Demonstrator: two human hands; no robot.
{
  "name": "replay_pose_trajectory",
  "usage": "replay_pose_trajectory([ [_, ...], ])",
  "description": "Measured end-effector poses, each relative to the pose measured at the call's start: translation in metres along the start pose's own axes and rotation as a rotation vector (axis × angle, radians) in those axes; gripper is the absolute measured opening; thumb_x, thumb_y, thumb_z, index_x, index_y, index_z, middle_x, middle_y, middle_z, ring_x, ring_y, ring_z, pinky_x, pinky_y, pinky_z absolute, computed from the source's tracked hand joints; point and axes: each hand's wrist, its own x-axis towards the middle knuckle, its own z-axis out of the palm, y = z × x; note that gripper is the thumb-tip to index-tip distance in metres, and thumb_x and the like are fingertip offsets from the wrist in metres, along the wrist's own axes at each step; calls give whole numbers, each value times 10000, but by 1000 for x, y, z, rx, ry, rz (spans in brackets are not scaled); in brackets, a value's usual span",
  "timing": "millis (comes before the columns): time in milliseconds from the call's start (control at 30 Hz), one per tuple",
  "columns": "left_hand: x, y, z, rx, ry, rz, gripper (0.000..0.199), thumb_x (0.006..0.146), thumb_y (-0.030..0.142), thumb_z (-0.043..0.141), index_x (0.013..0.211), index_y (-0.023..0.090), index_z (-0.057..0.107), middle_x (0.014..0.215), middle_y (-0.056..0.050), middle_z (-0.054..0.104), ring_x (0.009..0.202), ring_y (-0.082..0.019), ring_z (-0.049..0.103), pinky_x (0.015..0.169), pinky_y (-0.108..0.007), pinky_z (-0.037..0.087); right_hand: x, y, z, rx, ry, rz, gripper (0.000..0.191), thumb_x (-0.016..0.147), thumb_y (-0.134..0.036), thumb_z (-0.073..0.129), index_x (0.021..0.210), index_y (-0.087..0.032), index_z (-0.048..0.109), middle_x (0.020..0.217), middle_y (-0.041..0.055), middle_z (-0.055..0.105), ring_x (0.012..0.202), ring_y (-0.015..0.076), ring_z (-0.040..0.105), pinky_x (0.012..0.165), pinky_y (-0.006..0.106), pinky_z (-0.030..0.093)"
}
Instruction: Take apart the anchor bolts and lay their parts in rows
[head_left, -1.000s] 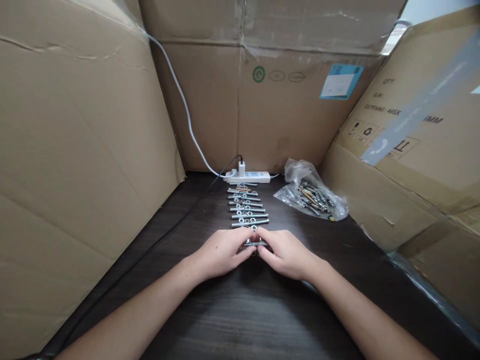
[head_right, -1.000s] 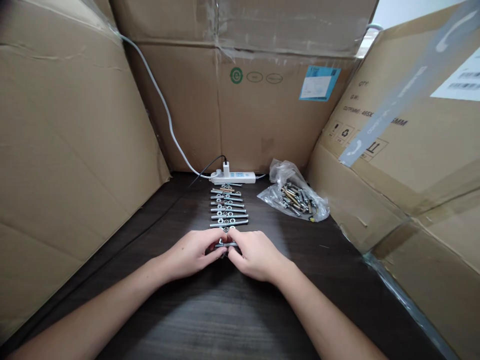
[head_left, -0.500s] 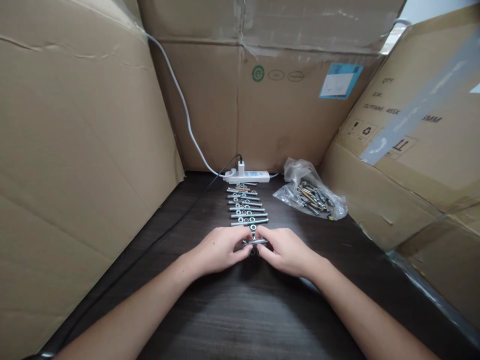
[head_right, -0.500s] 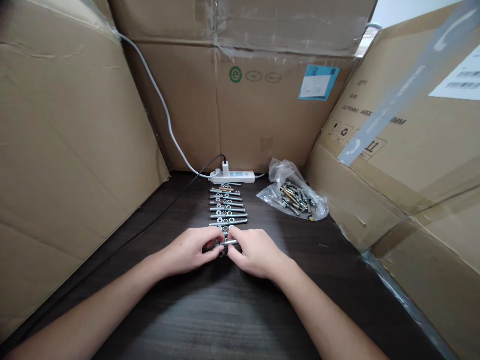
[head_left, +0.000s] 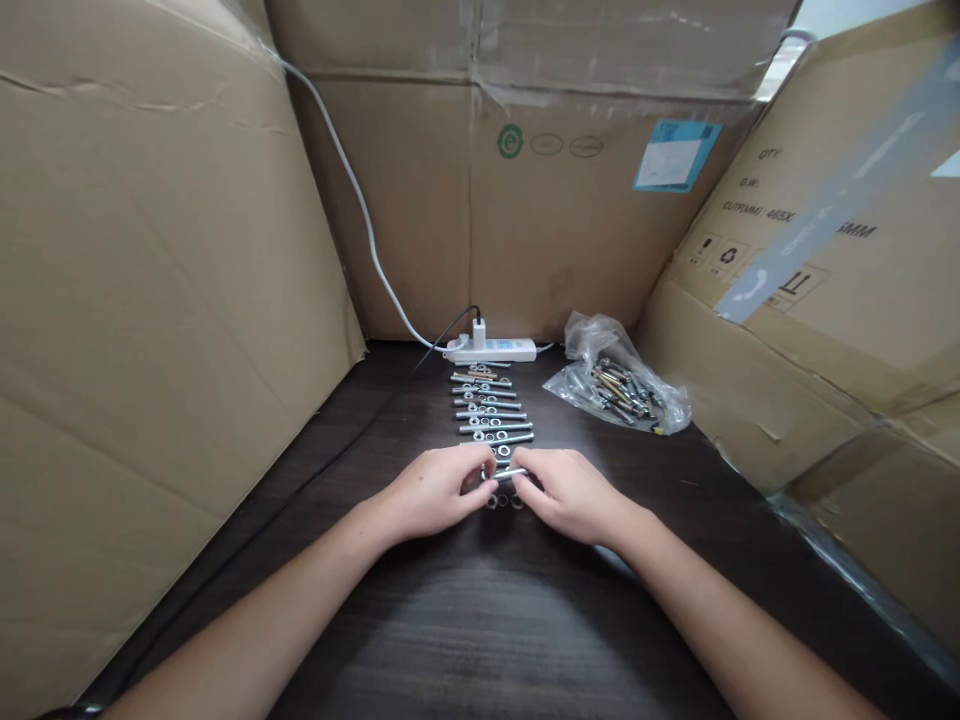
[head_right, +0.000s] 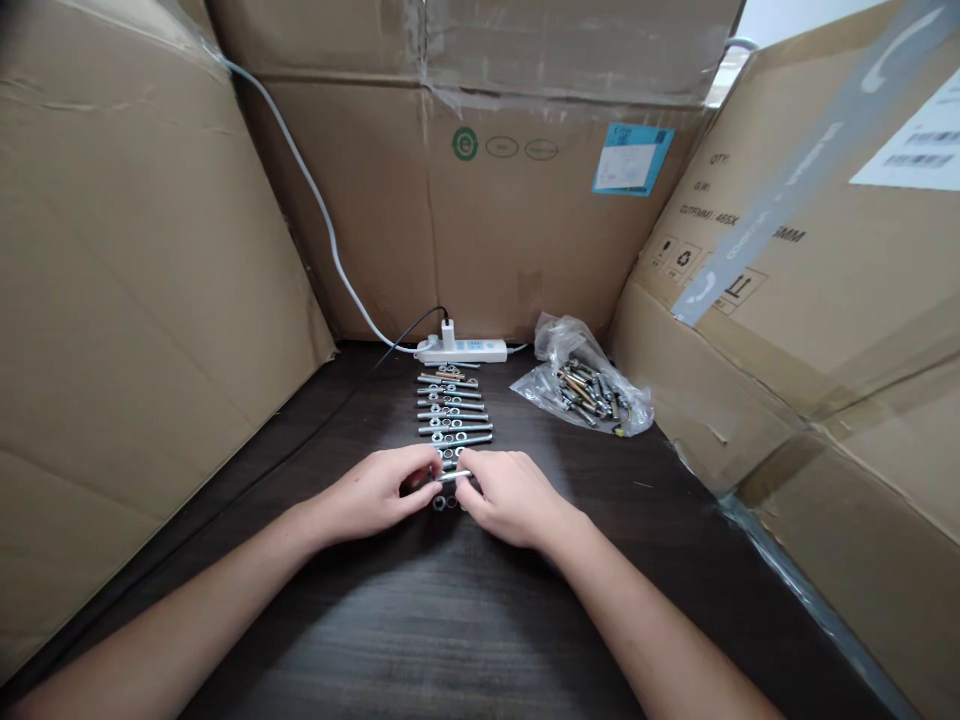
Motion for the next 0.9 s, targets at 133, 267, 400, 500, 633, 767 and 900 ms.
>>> replay_pose_trajectory([
  [133, 0, -1, 1, -26, 12, 2, 177, 894, 343, 447, 890, 197, 546, 748, 16, 555, 643, -121, 475, 578, -219, 340, 0, 0, 1, 40, 9, -15, 197, 916, -270, 379, 835, -186, 538, 778, 15, 617, 682, 127, 511, 631, 224, 299],
  [267, 0, -1, 0, -28, 23, 19, 176, 898, 333, 436, 871, 193, 539, 774, 7, 561, 667, -127, 483, 585, -224, 344, 1, -2, 2, 24, 3, -8, 249, 929, -287, 362, 861, -182, 577, 822, 29, 637, 741, 142, 550, 660, 231, 314],
  [400, 0, -5, -1, -7, 15, -23, 163, 892, 305, 427, 826, 190, 521, 727, 18, 542, 631, -124, 463, 565, -227, 328, 1, 3, -2, -14, 28, 58, 261, 925, -283, 365, 862, -190, 600, 834, 28, 650, 742, 144, 557, 652, 235, 314],
  [500, 0, -8, -4, 20, -9, -30, 157, 878, 297, 438, 799, 186, 514, 714, 19, 532, 627, -124, 457, 564, -228, 322, 1, 12, -6, -28, 28, 66, 255, 910, -261, 376, 799, -189, 594, 805, 22, 649, 715, 138, 548, 638, 231, 311],
  [633, -1, -9, -9, 100, -65, -14, 150, 852, 288, 461, 751, 183, 496, 723, 9, 535, 653, -135, 468, 572, -230, 321, 1, 19, -8, -48, 2, 57, 221, 871, -237, 407, 745, -191, 583, 769, 10, 646, 686, 132, 537, 613, 226, 297],
  [767, -3, -7, -11, 183, -106, -28, 155, 837, 280, 465, 717, 184, 485, 746, -4, 555, 676, -149, 488, 573, -241, 318, 0, 20, -6, -79, -21, 42, 137, 800, -225, 475, 717, -194, 579, 750, -1, 637, 662, 128, 517, 592, 225, 283],
  [900, -3, -9, -9, 231, -107, -44, 152, 839, 287, 462, 733, 190, 511, 770, -9, 573, 697, -159, 504, 586, -254, 325, -1, 20, -4, -80, -23, 14, 79, 757, -220, 510, 751, -206, 588, 766, -9, 634, 670, 127, 517, 599, 223, 292],
])
